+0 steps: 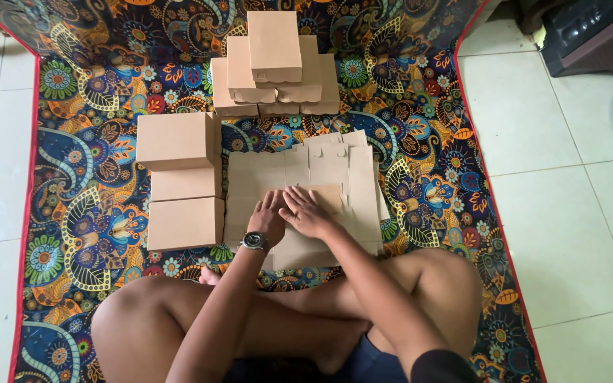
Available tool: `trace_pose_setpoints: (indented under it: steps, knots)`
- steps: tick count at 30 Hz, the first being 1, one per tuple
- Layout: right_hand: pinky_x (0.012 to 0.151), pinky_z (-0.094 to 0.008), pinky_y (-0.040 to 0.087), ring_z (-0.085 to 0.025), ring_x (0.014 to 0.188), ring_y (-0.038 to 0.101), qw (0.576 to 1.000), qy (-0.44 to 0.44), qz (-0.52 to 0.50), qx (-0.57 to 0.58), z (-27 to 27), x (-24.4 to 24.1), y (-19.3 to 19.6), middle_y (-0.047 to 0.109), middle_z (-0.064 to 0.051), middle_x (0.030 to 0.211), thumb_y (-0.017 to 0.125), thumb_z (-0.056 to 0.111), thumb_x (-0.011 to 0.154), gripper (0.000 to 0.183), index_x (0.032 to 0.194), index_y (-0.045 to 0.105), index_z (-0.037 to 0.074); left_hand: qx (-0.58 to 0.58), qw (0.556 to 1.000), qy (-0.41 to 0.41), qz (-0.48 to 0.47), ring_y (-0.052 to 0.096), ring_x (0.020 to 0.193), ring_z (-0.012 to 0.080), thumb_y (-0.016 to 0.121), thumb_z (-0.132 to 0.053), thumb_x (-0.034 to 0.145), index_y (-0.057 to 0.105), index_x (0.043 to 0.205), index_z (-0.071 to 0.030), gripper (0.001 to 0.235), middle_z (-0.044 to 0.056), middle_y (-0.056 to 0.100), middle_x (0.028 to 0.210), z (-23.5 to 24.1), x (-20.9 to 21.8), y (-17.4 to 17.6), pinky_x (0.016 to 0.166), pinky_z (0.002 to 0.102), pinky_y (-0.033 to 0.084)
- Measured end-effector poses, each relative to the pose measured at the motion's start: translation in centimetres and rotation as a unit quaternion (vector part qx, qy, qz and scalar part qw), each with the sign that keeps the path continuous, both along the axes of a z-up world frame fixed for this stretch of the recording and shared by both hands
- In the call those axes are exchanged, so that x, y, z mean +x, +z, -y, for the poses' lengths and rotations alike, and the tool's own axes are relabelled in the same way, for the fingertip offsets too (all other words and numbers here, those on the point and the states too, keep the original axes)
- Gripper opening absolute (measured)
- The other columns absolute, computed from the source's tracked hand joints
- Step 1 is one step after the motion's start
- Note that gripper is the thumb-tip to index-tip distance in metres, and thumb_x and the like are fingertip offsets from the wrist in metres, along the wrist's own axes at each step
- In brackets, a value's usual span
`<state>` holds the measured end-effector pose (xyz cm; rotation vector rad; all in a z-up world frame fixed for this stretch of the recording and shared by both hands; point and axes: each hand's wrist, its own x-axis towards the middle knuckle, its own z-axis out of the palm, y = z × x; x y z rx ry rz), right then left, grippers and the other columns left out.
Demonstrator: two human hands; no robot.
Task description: Folding a flat cardboard template into a small box and placing it with others.
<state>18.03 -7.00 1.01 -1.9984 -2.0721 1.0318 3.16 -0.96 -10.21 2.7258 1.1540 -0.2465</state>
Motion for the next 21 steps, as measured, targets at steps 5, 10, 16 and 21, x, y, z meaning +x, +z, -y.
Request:
trace_pose_setpoints:
  steps: [5,10,16,21]
  knots:
    - [0.125,-0.059,-0.004,-0.021,0.160,0.007,0.994,-0.041,0.068,-0.079,0.2,1.5,0.4,0.014,-0.003,0.172,-0.001,0.075,0.100,0.092,0.164,0.022,0.013,0.009,1.000,-0.002,-0.027,0.028,0.153,0.0357,0.061,-0.032,0.086,0.055,0.147,-0.026,0.062,0.009,0.031,0.166,-0.9,0.6,-3.0,0.123,0.052,0.030]
    - [0.124,-0.061,0.002,-0.020,0.158,0.016,0.973,-0.142,0.137,-0.122,2.2,5.4,2.3,0.021,-0.006,0.171,0.010,0.063,0.106,0.078,0.161,0.030,0.012,-0.036,0.999,0.002,-0.009,0.027,0.153,0.0309,0.063,-0.036,0.088,0.049,0.150,-0.029,0.065,0.005,0.031,0.165,-0.3,-0.3,1.1,0.123,0.058,0.027]
    - [0.115,-0.056,0.036,-0.032,0.137,0.053,0.933,-0.357,-0.051,-0.011,3.0,12.0,-2.7,0.062,-0.017,0.140,0.024,0.071,0.106,0.082,0.146,0.053,0.006,-0.002,0.994,0.008,0.111,0.050,0.137,0.0174,0.057,-0.039,0.094,0.061,0.134,-0.031,0.041,-0.003,0.058,0.142,-3.6,-0.8,1.4,0.123,0.063,0.019]
    - [0.115,-0.054,0.037,-0.043,0.133,0.051,0.831,-0.477,-0.177,0.227,4.1,11.4,-1.0,0.060,-0.028,0.135,0.041,0.048,0.111,0.060,0.132,0.060,-0.005,0.273,0.910,0.092,0.297,0.035,0.146,0.0353,0.084,-0.025,0.082,0.053,0.148,-0.018,0.073,0.014,0.038,0.162,-3.2,-0.6,10.1,0.120,0.057,0.025]
